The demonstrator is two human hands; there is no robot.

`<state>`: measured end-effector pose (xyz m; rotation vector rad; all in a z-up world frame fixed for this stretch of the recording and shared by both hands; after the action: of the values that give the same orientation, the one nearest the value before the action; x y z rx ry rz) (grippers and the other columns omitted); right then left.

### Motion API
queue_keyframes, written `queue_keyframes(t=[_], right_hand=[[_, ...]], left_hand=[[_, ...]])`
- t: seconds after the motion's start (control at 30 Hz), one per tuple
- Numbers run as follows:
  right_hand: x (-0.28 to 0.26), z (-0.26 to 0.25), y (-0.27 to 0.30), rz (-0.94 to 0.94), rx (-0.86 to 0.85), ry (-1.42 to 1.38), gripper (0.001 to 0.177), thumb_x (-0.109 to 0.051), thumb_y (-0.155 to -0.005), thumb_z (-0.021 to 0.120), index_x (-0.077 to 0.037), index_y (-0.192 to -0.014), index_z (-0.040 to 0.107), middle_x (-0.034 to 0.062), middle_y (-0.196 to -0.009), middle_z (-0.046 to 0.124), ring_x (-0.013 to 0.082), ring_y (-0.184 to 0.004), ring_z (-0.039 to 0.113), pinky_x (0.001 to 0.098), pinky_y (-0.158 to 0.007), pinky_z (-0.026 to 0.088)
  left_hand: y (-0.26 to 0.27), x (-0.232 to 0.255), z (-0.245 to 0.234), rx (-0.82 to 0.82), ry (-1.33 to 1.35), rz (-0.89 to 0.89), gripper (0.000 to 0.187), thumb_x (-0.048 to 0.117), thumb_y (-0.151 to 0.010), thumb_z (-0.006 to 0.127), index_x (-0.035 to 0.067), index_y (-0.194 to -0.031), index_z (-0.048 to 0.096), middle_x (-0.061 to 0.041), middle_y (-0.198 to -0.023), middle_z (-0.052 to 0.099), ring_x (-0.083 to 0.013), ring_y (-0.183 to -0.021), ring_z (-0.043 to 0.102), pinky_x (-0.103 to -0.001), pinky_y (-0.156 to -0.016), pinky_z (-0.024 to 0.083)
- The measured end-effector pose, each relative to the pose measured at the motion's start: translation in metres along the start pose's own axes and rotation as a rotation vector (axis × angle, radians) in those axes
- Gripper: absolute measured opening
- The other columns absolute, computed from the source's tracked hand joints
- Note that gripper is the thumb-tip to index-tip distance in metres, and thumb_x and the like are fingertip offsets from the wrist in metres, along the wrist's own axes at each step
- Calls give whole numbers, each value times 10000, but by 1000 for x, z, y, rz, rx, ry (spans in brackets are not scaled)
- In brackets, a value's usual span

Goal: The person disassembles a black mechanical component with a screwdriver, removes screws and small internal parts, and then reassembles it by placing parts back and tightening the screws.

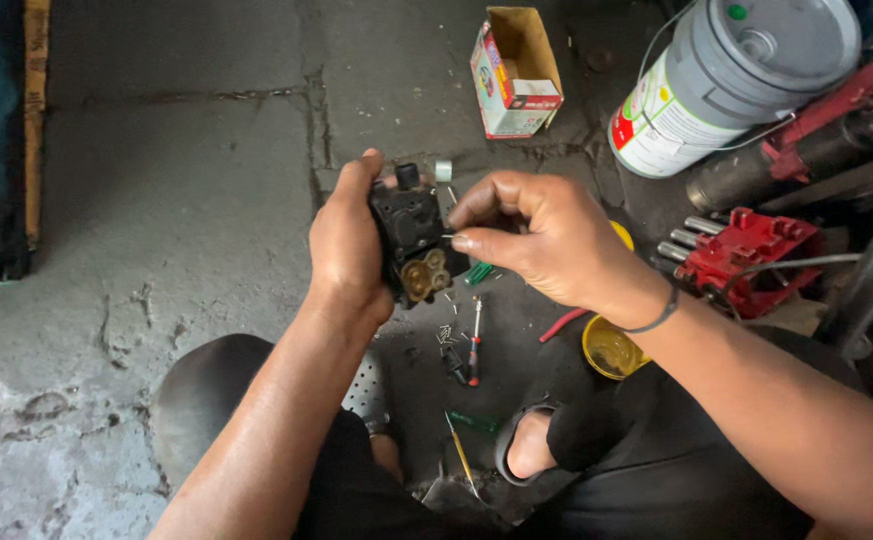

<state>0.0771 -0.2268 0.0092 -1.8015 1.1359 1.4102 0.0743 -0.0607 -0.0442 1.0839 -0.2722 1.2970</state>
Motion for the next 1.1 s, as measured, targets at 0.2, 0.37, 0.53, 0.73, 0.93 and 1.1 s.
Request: queue_keyframes(t=[0.2, 0.37, 0.53, 0.73, 0.93, 1.1], right_hand=[[-13, 1, 4, -138, 79, 274, 109, -65, -863, 779, -23, -933, 706, 19, -836, 758, 59, -770, 684, 249, -706, 551], [-31, 1, 11, -297, 120, 381, 119, -49, -868, 758, -14, -951, 681, 52, -866, 744, 92, -802, 735, 260, -728, 567], [-23, 8, 7, -238, 125, 389, 149, -49, -854, 742, -19, -986, 680, 49, -840, 752, 104, -778, 747, 265, -705, 566], [-29, 7, 9, -276, 83, 335, 173, -59, -880, 739, -10, -1034, 676, 53, -892, 751, 119, -808, 724, 265, -735, 567], [-39, 7, 11, -324, 184, 533, 172, -120, -869, 786, -22, -984, 704, 82, -893, 755, 173, -786, 748, 300, -667, 552], [-50, 4, 16, -442, 231, 720, 185, -149, -880, 788, -46, -1020, 725, 113, -955, 743, 241, -813, 719, 358, -704, 539]], left_hand=[[3, -3, 0, 39, -48, 51, 366, 353, -926, 603, -4, -925, 686, -80, -782, 694, -179, -642, 661, -359, -598, 547], [0, -4, -1, 18, 61, 2, 337, 361, -932, 591, 33, -919, 665, -78, -768, 681, -206, -638, 658, -388, -598, 553], [-6, -18, -4, 2, 105, -107, 353, 394, -940, 554, 57, -895, 648, -83, -753, 675, -220, -635, 666, -407, -604, 566], [-8, -16, -7, 0, 139, -73, 343, 382, -939, 568, 52, -901, 655, -82, -762, 674, -218, -644, 663, -399, -621, 571], [-15, -19, -12, 101, 101, -22, 305, 368, -907, 634, 64, -900, 629, -74, -770, 640, -206, -644, 630, -405, -611, 532], [-13, -16, -4, 165, 66, -39, 410, 404, -889, 636, 2, -967, 656, -121, -844, 649, -246, -715, 628, -437, -651, 525]])
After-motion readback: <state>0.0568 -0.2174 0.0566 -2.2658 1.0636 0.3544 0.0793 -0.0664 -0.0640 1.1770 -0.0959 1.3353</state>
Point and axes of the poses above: each hand's wrist, its own y-axis away from the middle knuckle, its own z-axis out of the palm, x = y × z, the point moved 7 cm from there along -y, towards the middle knuckle
